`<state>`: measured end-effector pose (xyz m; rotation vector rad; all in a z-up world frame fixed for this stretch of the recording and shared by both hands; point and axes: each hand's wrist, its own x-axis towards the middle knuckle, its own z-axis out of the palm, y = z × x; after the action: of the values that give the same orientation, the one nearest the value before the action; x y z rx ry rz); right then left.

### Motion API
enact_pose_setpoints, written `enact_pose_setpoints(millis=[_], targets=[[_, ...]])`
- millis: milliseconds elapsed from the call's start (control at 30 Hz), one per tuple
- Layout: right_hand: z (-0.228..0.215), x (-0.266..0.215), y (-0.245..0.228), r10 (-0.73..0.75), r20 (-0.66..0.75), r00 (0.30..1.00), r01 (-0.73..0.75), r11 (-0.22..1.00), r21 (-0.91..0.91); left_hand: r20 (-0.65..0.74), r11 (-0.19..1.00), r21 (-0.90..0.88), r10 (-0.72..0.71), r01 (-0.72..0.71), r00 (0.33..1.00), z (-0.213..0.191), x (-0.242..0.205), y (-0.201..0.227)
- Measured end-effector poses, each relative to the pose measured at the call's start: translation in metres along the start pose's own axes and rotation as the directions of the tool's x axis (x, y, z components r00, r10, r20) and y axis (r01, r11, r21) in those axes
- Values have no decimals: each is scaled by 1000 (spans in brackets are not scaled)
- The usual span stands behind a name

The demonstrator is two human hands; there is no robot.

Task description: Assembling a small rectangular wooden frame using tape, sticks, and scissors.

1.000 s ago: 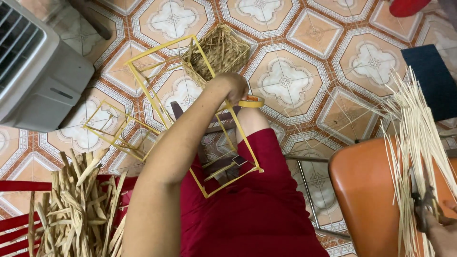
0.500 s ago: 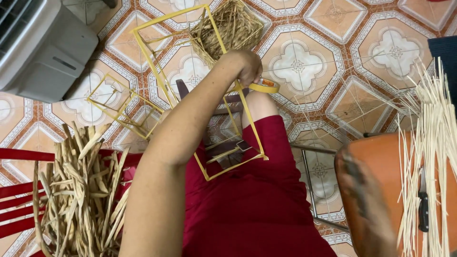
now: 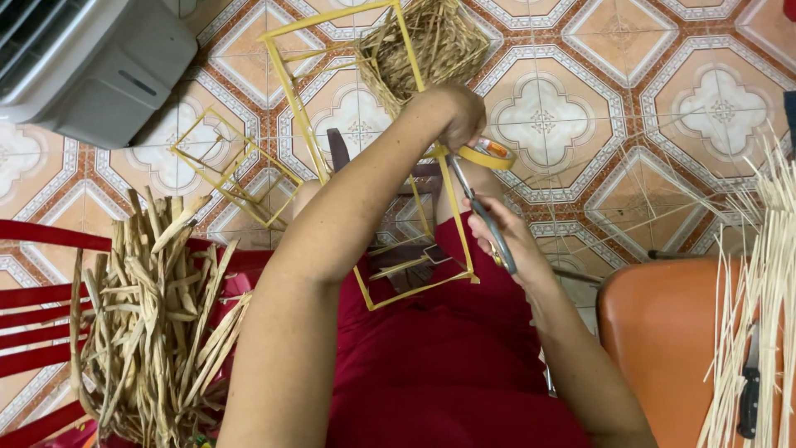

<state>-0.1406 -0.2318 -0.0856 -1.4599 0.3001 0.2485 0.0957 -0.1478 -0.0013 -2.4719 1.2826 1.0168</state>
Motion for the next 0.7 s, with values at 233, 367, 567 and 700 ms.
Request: enact_pose_setpoints(millis=[233,367,567,700], targets=[[9,10,5,60,-84,995,-57,998,29,-8,996,-81,38,-38,999,15,31,-9],[7,14,15,-28,-38,999,33,991,132,-35,998,-31,58,-59,998,16,30,-7],[14,14,5,41,-100,994,-30,993,114,-64,1000,3,9,-8,998,6,7,4],[17,20,9,91,-174,981,-85,996,41,-137,972,-235,-46,13,989,6,-2,4]])
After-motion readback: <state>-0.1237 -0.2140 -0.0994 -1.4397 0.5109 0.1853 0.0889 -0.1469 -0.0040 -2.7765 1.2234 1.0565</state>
